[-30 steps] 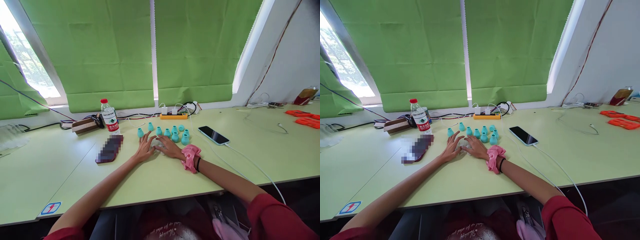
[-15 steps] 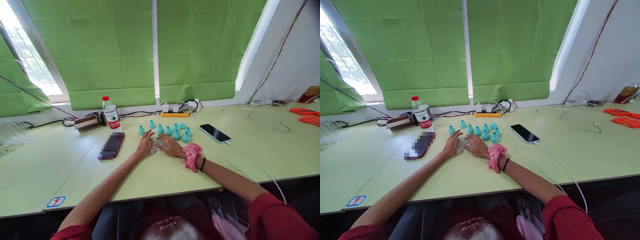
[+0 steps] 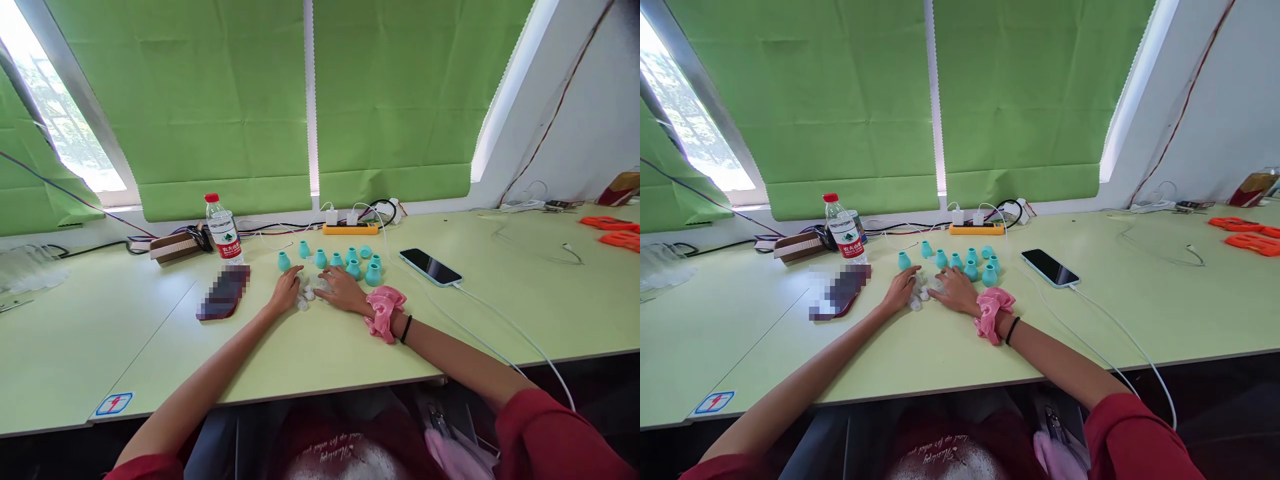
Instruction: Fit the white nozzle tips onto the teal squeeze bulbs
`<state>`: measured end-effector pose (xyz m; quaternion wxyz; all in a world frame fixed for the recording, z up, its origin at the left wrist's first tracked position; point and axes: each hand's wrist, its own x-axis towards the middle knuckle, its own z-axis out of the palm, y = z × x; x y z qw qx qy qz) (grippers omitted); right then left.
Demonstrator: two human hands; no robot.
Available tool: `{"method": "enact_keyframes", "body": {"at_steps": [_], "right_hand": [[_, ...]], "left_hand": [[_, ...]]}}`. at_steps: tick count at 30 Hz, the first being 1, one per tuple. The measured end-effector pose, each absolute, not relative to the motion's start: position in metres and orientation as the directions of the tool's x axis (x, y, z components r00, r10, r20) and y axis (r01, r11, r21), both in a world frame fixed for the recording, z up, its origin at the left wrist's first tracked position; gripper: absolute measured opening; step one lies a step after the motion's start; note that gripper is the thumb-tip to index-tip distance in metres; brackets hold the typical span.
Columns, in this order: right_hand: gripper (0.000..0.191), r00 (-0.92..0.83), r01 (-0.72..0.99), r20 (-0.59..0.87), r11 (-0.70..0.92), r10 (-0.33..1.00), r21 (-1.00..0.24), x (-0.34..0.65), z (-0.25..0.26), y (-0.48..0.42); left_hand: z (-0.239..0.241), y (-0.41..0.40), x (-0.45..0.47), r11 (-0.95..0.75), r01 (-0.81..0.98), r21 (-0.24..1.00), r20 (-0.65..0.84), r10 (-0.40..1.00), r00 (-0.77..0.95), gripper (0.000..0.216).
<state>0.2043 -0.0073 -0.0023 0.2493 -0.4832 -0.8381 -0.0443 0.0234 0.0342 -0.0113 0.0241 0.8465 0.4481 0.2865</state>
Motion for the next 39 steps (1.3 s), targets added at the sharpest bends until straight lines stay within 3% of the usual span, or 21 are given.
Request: {"method": "enact_keyframes", "body": {"at_steps": [8,13,20,26,33,39], "right_hand": [[0.053,-0.526,0.778,0.399,0.615,0.751,-0.130,0.204,-0.003,-0.009],[0.058,-0.504,0.801,0.383,0.585,0.774,-0.127,0.202,-0.005,-0.009],[0.042,-0.432,0.826,0.434,0.540,0.790,-0.161,0.206,-0.004,-0.005],[0.064,-0.515,0.782,0.385,0.604,0.766,-0.154,0.208,-0.006,-0.003],[0.038,-0.460,0.780,0.446,0.590,0.768,-0.211,0.206,-0.007,-0.003],[0.025,-0.365,0.776,0.533,0.565,0.764,-0.279,0.205,-0.006,-0.004]], "left_hand": [[-0.010,0.023,0.027,-0.642,0.722,0.257,0.358,0.757,0.546,0.041],[-0.007,0.017,0.027,-0.626,0.748,0.222,0.317,0.771,0.552,0.045],[-0.007,0.017,0.027,-0.666,0.723,0.182,0.297,0.739,0.605,0.043],[-0.003,0.016,0.026,-0.668,0.727,0.158,0.323,0.731,0.601,0.040],[0.007,0.007,0.026,-0.733,0.669,0.125,0.294,0.671,0.680,0.050],[0.003,0.010,0.029,-0.708,0.694,0.130,0.356,0.687,0.634,0.033]]}}
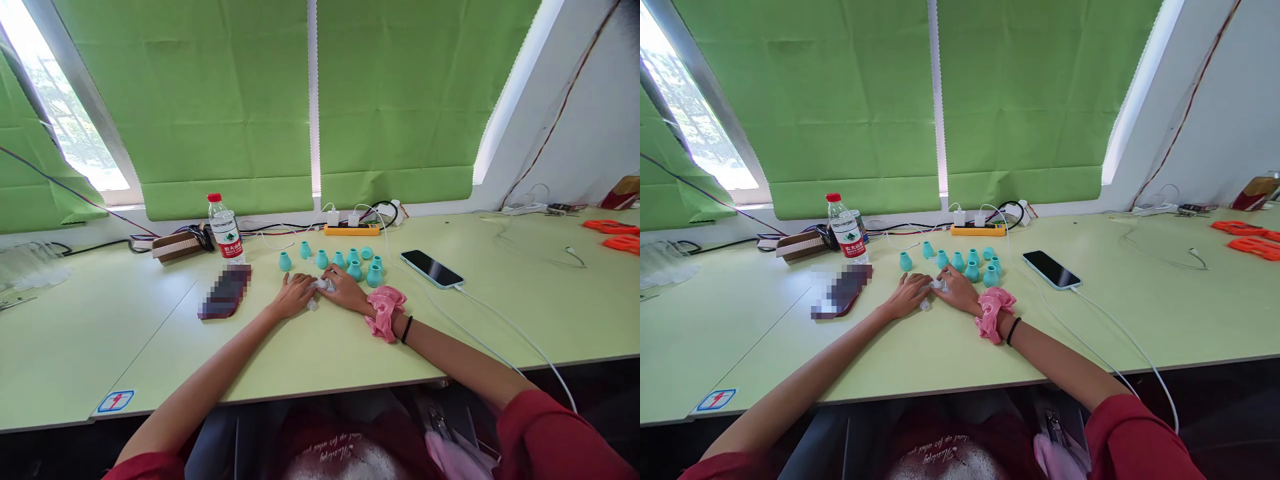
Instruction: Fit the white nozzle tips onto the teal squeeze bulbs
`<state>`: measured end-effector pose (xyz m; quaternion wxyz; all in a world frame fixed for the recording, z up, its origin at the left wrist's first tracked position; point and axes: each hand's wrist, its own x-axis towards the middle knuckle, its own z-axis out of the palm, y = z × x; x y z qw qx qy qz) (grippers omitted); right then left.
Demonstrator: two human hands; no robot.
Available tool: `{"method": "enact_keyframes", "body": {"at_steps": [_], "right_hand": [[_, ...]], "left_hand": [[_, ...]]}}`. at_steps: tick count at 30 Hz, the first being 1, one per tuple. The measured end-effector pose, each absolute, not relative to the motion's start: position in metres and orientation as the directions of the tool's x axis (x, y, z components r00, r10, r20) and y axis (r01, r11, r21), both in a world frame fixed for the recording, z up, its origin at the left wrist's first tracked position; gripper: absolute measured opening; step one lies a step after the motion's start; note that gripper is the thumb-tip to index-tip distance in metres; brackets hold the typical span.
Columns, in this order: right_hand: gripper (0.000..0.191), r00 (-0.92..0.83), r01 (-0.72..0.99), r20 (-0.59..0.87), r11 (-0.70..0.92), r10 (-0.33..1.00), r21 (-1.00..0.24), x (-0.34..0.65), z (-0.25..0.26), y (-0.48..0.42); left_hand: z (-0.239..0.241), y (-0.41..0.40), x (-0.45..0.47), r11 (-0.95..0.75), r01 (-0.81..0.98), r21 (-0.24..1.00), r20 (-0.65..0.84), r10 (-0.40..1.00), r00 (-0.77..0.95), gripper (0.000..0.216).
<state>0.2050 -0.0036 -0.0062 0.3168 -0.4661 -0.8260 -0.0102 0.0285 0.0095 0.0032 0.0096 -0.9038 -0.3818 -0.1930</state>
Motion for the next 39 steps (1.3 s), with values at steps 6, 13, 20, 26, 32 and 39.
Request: {"method": "enact_keyframes", "body": {"at_steps": [6,13,20,26,32,39], "right_hand": [[0.027,-0.314,0.770,0.581,0.559,0.751,-0.307,0.206,-0.008,0.002],[0.024,-0.351,0.770,0.553,0.569,0.756,-0.288,0.207,-0.011,0.005],[0.034,-0.376,0.787,0.522,0.562,0.766,-0.257,0.208,-0.012,0.005],[0.042,-0.403,0.779,0.518,0.580,0.754,-0.238,0.206,-0.012,0.003],[0.032,-0.366,0.769,0.554,0.578,0.748,-0.273,0.206,-0.011,0.002],[0.019,-0.327,0.753,0.617,0.592,0.716,-0.287,0.205,-0.008,0.000]], "left_hand": [[-0.002,0.017,0.028,-0.680,0.719,0.140,0.444,0.693,0.568,0.029],[0.003,0.011,0.027,-0.711,0.691,0.131,0.494,0.651,0.576,0.026],[0.003,0.001,0.032,-0.724,0.685,0.078,0.459,0.636,0.620,0.050],[-0.004,0.005,0.032,-0.662,0.745,0.080,0.451,0.691,0.565,0.049],[-0.004,0.008,0.031,-0.695,0.715,0.073,0.448,0.664,0.599,0.039],[-0.004,0.015,0.030,-0.694,0.713,0.102,0.499,0.655,0.567,0.027]]}}
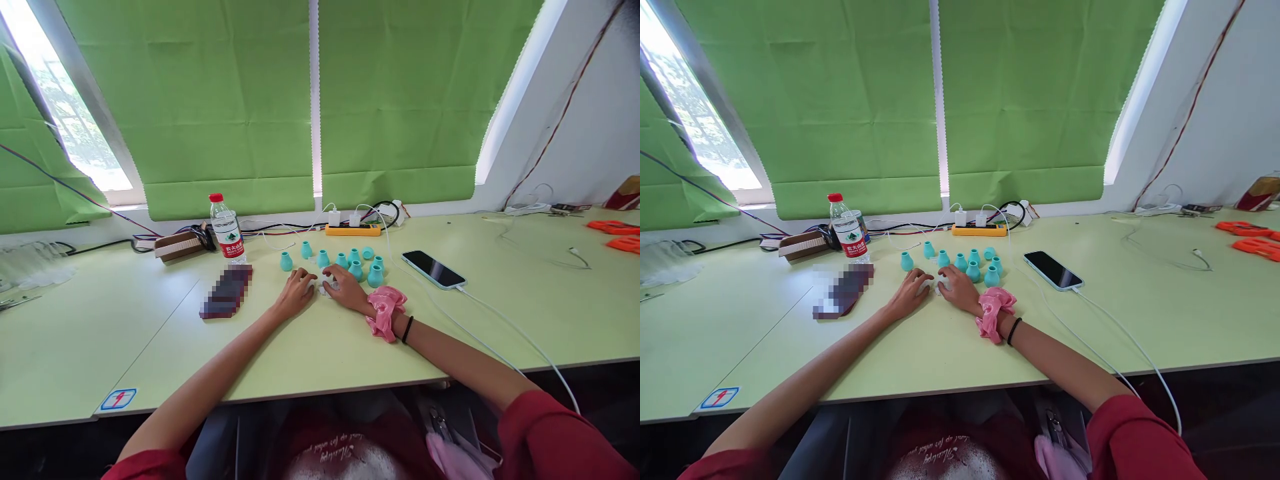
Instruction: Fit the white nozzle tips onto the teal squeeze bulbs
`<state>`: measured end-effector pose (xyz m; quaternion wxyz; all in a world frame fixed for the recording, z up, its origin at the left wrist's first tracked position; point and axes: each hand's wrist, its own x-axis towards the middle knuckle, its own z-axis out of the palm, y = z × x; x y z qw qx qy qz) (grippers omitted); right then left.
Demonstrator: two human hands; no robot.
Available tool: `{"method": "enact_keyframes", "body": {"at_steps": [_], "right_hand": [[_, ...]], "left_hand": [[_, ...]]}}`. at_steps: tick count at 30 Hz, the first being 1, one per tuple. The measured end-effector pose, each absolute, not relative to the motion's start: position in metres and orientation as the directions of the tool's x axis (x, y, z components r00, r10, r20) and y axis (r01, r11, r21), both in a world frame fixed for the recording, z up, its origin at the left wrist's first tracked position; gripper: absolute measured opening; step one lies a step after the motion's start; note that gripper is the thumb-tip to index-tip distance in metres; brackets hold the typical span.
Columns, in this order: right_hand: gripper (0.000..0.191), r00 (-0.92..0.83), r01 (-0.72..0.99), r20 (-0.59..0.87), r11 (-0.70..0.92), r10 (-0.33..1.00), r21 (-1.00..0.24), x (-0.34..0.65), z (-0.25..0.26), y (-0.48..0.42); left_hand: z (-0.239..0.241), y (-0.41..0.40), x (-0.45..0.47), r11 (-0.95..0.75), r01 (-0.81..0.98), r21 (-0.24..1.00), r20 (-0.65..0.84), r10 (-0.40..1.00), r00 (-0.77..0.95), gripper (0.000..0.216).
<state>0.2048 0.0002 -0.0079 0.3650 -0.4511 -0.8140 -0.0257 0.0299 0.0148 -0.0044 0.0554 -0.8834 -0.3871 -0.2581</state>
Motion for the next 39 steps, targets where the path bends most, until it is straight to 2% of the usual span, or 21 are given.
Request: {"method": "enact_keyframes", "body": {"at_steps": [6,10,14,26,29,34,39], "right_hand": [[0.033,-0.432,0.734,0.574,0.641,0.696,-0.224,0.205,-0.009,-0.001],[0.022,-0.446,0.755,0.534,0.623,0.718,-0.207,0.205,-0.013,0.003],[0.020,-0.425,0.769,0.523,0.600,0.738,-0.221,0.205,-0.013,0.004],[0.022,-0.347,0.762,0.563,0.575,0.750,-0.296,0.205,-0.010,0.003],[0.022,-0.336,0.763,0.574,0.573,0.746,-0.298,0.205,-0.010,0.003],[0.023,-0.326,0.786,0.565,0.550,0.758,-0.283,0.205,-0.011,0.006],[0.027,-0.423,0.770,0.520,0.597,0.742,-0.226,0.207,-0.010,0.005]], "left_hand": [[-0.006,0.015,0.028,-0.646,0.755,0.111,0.516,0.687,0.511,0.029],[-0.009,0.017,0.027,-0.670,0.735,0.100,0.463,0.685,0.562,0.028],[-0.010,0.020,0.027,-0.683,0.721,0.116,0.449,0.684,0.575,0.025],[-0.004,0.019,0.026,-0.615,0.761,0.205,0.548,0.717,0.431,0.030],[0.001,0.018,0.024,-0.616,0.766,0.182,0.549,0.710,0.441,0.024],[0.010,0.017,0.017,-0.677,0.729,0.104,0.476,0.677,0.561,0.017],[0.008,0.019,0.013,-0.678,0.731,0.072,0.443,0.679,0.586,0.015]]}}
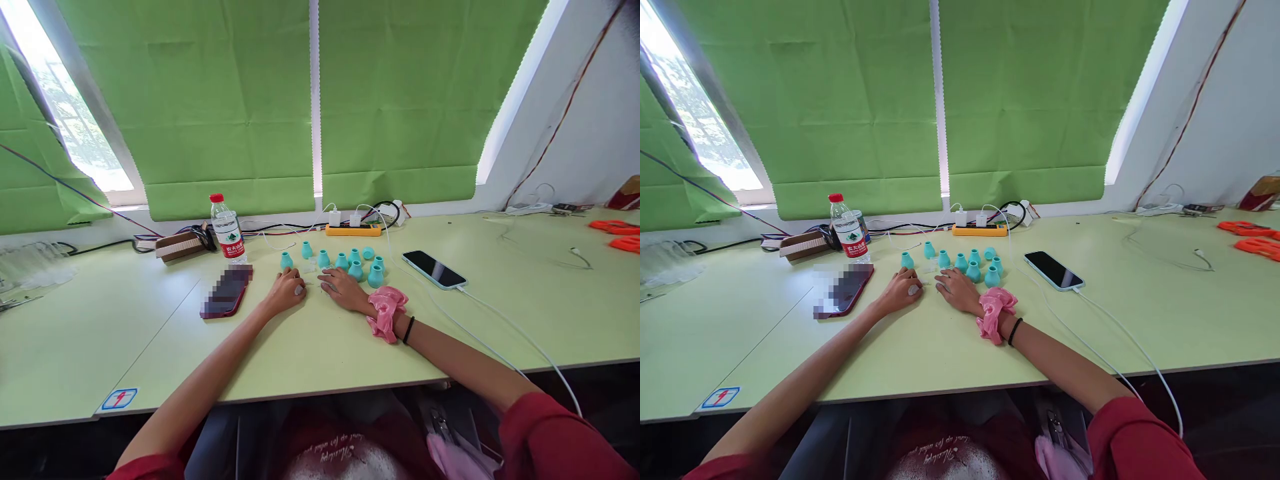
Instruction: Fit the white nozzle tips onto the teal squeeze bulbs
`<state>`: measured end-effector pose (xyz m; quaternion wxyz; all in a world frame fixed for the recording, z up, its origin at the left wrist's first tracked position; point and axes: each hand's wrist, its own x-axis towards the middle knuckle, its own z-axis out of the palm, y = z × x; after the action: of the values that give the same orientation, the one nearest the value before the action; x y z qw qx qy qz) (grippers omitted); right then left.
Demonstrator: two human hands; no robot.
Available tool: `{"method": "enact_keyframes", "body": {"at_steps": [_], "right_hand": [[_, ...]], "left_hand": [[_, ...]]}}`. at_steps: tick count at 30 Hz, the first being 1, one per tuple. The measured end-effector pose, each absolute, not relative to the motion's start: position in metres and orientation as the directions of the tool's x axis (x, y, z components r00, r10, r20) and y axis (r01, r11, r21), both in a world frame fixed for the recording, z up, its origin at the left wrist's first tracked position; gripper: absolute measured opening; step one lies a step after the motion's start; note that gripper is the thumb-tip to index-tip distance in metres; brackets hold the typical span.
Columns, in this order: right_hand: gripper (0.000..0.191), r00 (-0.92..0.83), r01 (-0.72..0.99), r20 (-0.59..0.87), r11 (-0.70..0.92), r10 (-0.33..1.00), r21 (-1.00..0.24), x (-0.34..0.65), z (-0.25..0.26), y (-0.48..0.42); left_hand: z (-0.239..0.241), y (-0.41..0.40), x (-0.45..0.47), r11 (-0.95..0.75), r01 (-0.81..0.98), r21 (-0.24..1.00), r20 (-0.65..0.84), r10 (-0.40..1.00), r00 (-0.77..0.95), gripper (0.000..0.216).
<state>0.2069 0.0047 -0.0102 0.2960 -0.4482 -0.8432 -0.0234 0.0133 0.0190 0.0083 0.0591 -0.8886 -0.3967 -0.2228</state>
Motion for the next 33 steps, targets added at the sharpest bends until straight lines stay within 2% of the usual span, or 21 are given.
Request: {"method": "enact_keyframes", "body": {"at_steps": [9,12,18,22,25,29,33], "right_hand": [[0.049,-0.494,0.732,0.491,0.648,0.717,-0.209,0.209,-0.005,-0.003],[0.044,-0.500,0.720,0.523,0.667,0.690,-0.192,0.206,-0.003,-0.006],[0.022,-0.499,0.718,0.567,0.679,0.655,-0.153,0.202,-0.005,-0.007],[0.024,-0.485,0.728,0.587,0.671,0.648,-0.139,0.203,-0.007,-0.005],[0.027,-0.494,0.727,0.593,0.677,0.636,-0.120,0.203,-0.005,-0.006],[0.033,-0.549,0.708,0.579,0.704,0.603,-0.061,0.199,0.001,-0.012],[0.034,-0.630,0.679,0.520,0.734,0.577,0.008,0.193,0.004,-0.017]], "left_hand": [[0.006,0.014,0.017,-0.685,0.723,0.089,0.441,0.678,0.588,0.019],[0.003,0.014,0.020,-0.685,0.720,0.111,0.442,0.683,0.582,0.018],[0.014,0.018,0.018,-0.666,0.719,0.198,0.468,0.709,0.528,0.015],[0.032,0.026,-0.002,-0.630,0.724,0.281,0.459,0.751,0.475,0.019],[0.038,0.031,-0.016,-0.636,0.703,0.318,0.373,0.765,0.524,0.017],[0.031,0.029,-0.013,-0.661,0.672,0.334,0.290,0.750,0.595,0.013],[0.018,0.021,0.005,-0.687,0.655,0.316,0.324,0.727,0.606,0.011]]}}
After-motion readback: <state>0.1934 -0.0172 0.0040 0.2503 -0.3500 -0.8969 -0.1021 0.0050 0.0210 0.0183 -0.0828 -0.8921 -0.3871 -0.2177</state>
